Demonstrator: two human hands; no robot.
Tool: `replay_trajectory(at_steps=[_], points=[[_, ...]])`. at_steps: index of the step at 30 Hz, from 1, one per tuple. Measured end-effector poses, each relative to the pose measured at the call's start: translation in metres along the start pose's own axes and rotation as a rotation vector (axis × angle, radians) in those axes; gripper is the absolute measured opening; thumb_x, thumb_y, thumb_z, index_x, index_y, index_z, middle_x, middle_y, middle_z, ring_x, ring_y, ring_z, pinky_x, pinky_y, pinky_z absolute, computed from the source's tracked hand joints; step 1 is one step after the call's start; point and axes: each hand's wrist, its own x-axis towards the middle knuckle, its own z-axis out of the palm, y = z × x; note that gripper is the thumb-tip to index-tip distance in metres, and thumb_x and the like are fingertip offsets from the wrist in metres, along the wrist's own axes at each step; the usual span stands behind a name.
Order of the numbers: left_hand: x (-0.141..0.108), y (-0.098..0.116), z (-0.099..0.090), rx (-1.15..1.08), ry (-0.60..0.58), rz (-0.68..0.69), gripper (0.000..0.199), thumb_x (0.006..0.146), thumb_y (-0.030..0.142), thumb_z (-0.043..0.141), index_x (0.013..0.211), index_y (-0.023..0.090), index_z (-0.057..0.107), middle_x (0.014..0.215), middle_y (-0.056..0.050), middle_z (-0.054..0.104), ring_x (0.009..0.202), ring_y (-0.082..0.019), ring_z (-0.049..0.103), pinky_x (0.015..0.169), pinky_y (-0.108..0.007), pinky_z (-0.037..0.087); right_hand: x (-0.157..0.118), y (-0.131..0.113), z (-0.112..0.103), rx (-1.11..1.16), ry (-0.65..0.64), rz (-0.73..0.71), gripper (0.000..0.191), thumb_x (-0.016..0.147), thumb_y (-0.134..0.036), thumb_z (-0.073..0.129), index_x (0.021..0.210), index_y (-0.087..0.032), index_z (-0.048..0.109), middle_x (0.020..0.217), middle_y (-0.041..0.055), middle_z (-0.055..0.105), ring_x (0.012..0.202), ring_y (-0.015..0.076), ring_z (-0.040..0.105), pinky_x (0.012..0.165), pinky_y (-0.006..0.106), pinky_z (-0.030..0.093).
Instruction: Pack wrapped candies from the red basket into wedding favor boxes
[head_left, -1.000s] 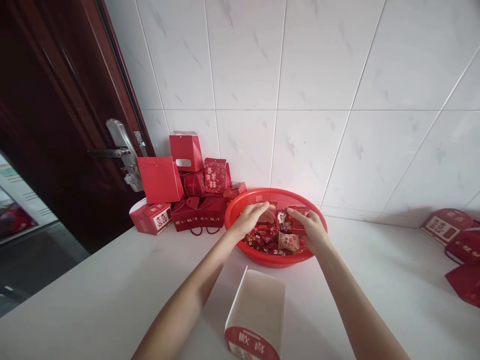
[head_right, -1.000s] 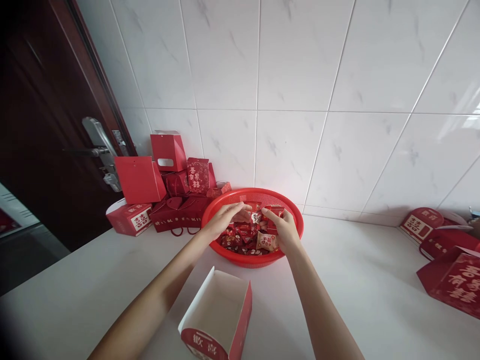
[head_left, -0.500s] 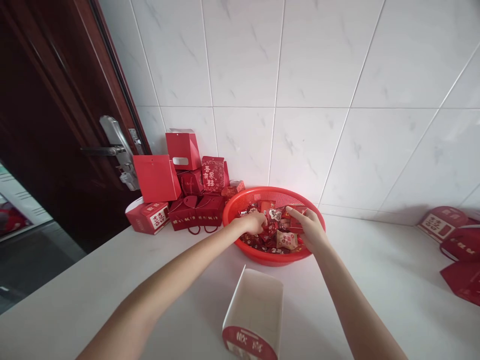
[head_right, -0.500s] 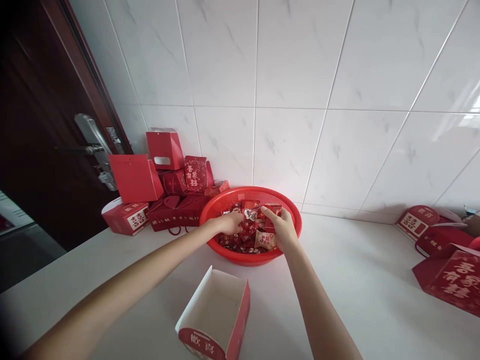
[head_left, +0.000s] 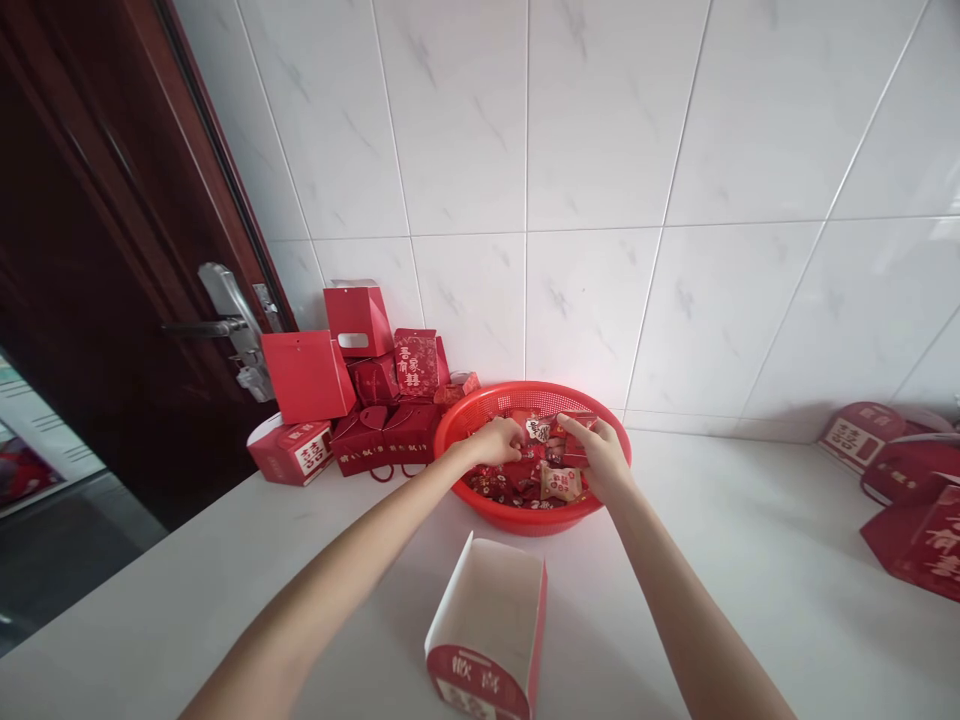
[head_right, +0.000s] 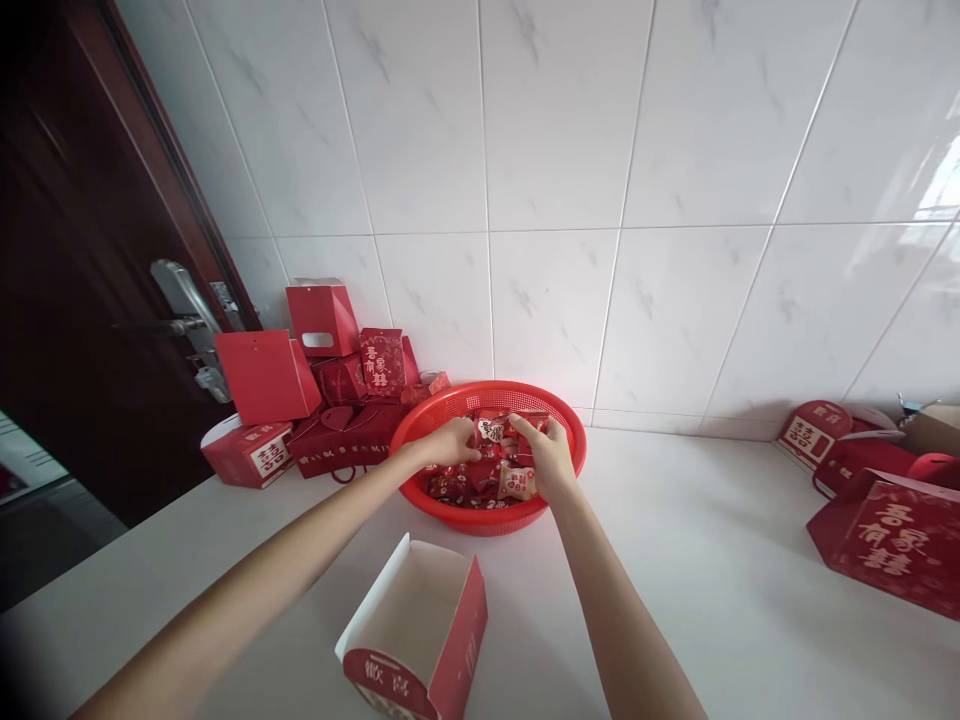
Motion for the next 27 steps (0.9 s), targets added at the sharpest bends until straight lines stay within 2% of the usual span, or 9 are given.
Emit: replay_trajectory(at_steps=[2,4,7,10,13,18,24,27], points=[[-0.01,0.008,-0.006,-0.003,-0.031,-0.011,0.016,0.06,0.012,0.076,0.053,0.019,0.064,0.054,0.001,0.061,0.065,-0.02,0.061,0.073,-0.031,0.05,0.0,-0.001,-0.001,0.009,0.02,0.004,0.035,0.062,-0.04,0.092,0.07,-0.022,0.063,0.062,0.0027,0.071,0.055,0.0199,0.066,0.047,0.031,0.056],[-0.022,0.016,-0.008,-0.053,-0.012,-0.004,0.001,0.07,0.018,0.073,0.07,0.019,0.073,0.071,-0.001,0.071,0.077,-0.02,0.066,0.077,-0.031,0.053,0.0,-0.002,-0.001,0.021,0.03,-0.005,0.036,0.062,-0.041,0.092,0.069,-0.023,0.062,0.061,0.0022,0.07,0.053,0.0187,0.064,0.047,0.03,0.055],[-0.042,0.028,-0.007,-0.276,0.023,-0.067,0.014,0.077,0.026,0.074,0.087,0.016,0.075,0.082,-0.004,0.073,0.079,-0.019,0.069,0.077,-0.031,0.056,-0.002,-0.004,0.0,0.022,0.02,-0.036,0.039,0.061,-0.043,0.093,0.067,-0.022,0.06,0.062,0.0005,0.069,0.054,0.0171,0.063,0.05,0.029,0.055],[-0.058,0.039,-0.005,-0.606,0.059,-0.168,0.022,0.072,0.025,0.083,0.086,0.013,0.072,0.081,-0.003,0.07,0.071,-0.015,0.07,0.073,-0.03,0.059,-0.01,-0.008,0.005,-0.017,-0.024,-0.086,0.038,0.06,-0.044,0.093,0.069,-0.021,0.064,0.064,-0.0004,0.068,0.057,0.0158,0.062,0.053,0.027,0.053],[-0.069,0.05,-0.006,-0.775,0.056,-0.159,0.03,0.065,0.027,0.09,0.084,0.012,0.072,0.082,-0.003,0.07,0.069,-0.015,0.07,0.073,-0.031,0.06,-0.022,-0.016,0.012,-0.125,-0.095,-0.18,0.039,0.062,-0.047,0.092,0.079,-0.02,0.07,0.065,-0.0012,0.068,0.058,0.015,0.06,0.057,0.027,0.051],[-0.086,0.07,-0.008,-0.83,-0.007,-0.031,0.039,0.064,0.041,0.093,0.086,0.013,0.075,0.084,-0.003,0.071,0.068,-0.014,0.069,0.077,-0.033,0.06,-0.043,-0.037,0.025,-0.371,-0.081,-0.276,0.049,0.058,-0.057,0.091,0.086,-0.022,0.071,0.064,-0.0006,0.068,0.058,0.0176,0.061,0.055,0.029,0.052],[-0.103,0.092,-0.008,-0.888,0.091,0.056,0.032,0.066,0.04,0.091,0.083,0.016,0.079,0.087,-0.005,0.075,0.088,-0.019,0.069,0.088,-0.033,0.055,-0.066,-0.064,0.03,-0.501,-0.113,-0.31,0.048,0.06,-0.057,0.09,0.088,-0.022,0.072,0.064,0.0006,0.069,0.059,0.0192,0.063,0.057,0.03,0.051],[-0.107,0.095,-0.012,-0.861,0.116,0.049,0.03,0.065,0.039,0.09,0.082,0.016,0.08,0.087,-0.005,0.076,0.087,-0.019,0.067,0.086,-0.031,0.052,-0.074,-0.07,0.028,-0.506,-0.113,-0.319,0.047,0.061,-0.056,0.09,0.088,-0.022,0.072,0.061,-0.0004,0.067,0.057,0.0179,0.061,0.055,0.029,0.051]])
